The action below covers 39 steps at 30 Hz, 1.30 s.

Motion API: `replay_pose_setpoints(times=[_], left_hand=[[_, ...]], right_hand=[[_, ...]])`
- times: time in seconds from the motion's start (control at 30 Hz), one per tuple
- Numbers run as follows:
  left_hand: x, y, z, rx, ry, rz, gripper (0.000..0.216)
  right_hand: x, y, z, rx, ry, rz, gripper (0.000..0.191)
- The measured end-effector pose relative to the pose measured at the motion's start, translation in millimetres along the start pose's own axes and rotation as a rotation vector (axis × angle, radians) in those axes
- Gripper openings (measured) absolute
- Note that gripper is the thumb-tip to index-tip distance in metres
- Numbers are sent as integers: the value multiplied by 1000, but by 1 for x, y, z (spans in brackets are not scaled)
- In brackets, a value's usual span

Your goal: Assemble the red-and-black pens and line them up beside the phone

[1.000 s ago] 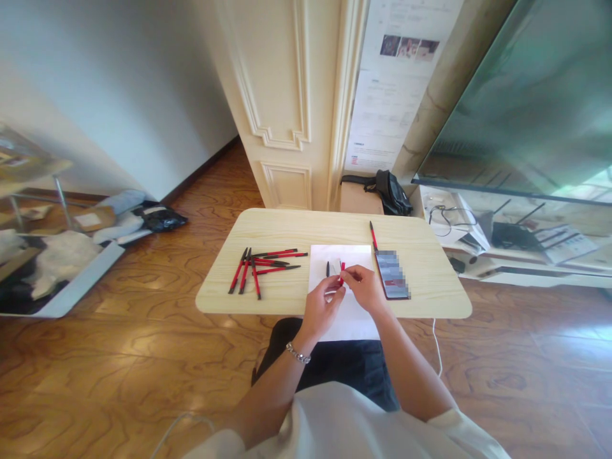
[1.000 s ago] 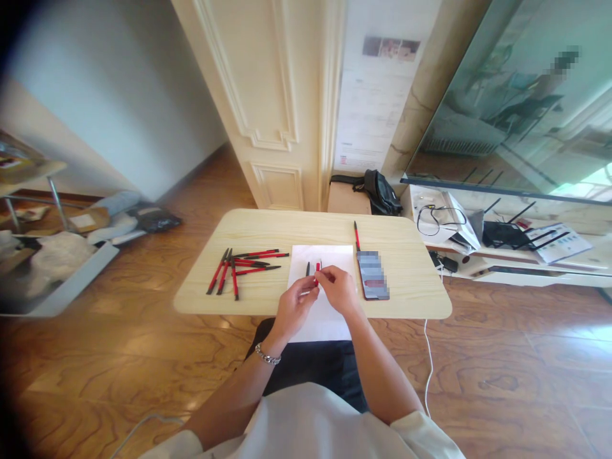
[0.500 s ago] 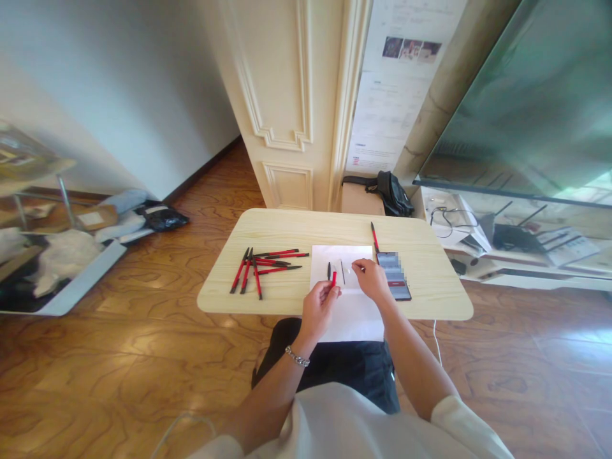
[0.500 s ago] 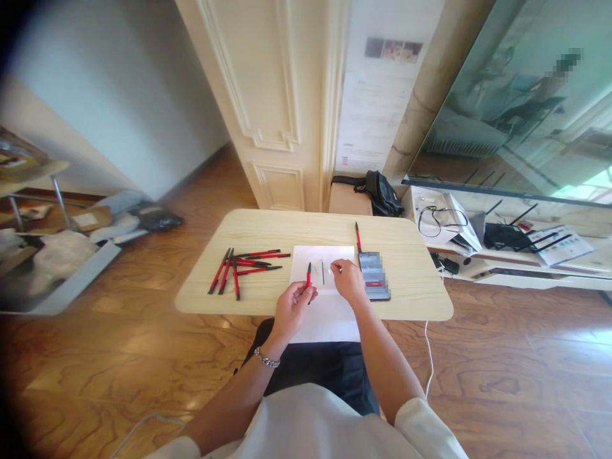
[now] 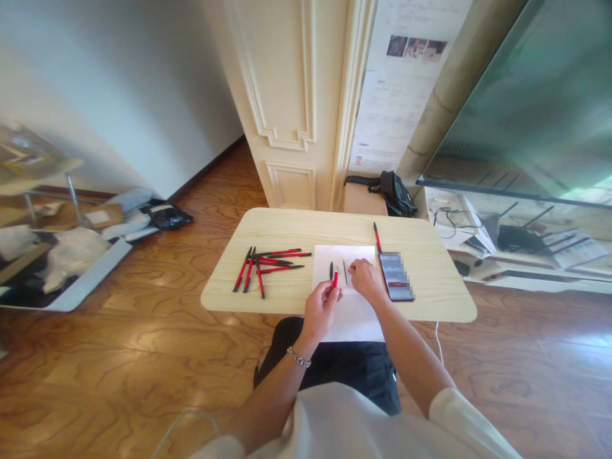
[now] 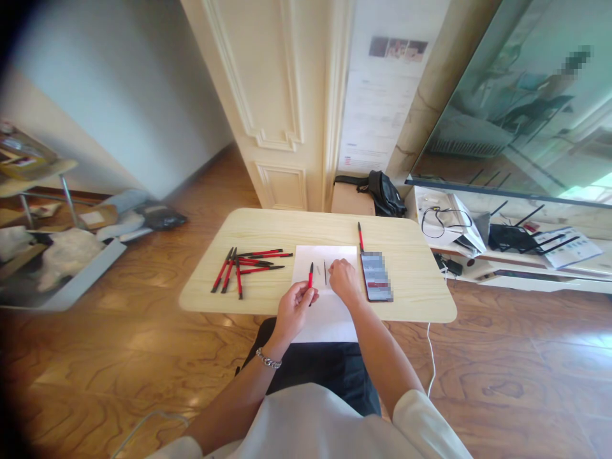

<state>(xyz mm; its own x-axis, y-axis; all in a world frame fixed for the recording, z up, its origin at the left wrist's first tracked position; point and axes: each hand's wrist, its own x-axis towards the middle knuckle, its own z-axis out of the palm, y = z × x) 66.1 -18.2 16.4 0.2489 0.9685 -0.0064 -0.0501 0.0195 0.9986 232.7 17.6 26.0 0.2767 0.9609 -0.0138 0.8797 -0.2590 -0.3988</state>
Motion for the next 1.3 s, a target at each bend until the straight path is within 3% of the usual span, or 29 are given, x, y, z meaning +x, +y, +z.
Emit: replay_pose_setpoints(times=[0.1,0.17,0.3,0.43,0.77,1.13,1.3], left_hand=[[0,-1,0,10,-3,24,32],[0,-2,0,23,-15,38,31],[0,-4,1,61,-25,47,31],[0,-4,3,101,-34,50,31],[-4,1,-3,201,-62,81,28],[-5,3,-4,193,-77,88,27],[-4,3,-5,135,-64,46,30]], right_hand=[[-3,0,-4,108,50,13,18],[-7,0,-9,297,76,15,19],[-16,-7,-22,731,25,-34,29],[-26,-17,-32,902,16,-99,31],[-34,-19,-36,747,-51,-168,22],[-29,-7,-43,678,-226,-228,26],[-5,1,-29,428,-94,-89,23]])
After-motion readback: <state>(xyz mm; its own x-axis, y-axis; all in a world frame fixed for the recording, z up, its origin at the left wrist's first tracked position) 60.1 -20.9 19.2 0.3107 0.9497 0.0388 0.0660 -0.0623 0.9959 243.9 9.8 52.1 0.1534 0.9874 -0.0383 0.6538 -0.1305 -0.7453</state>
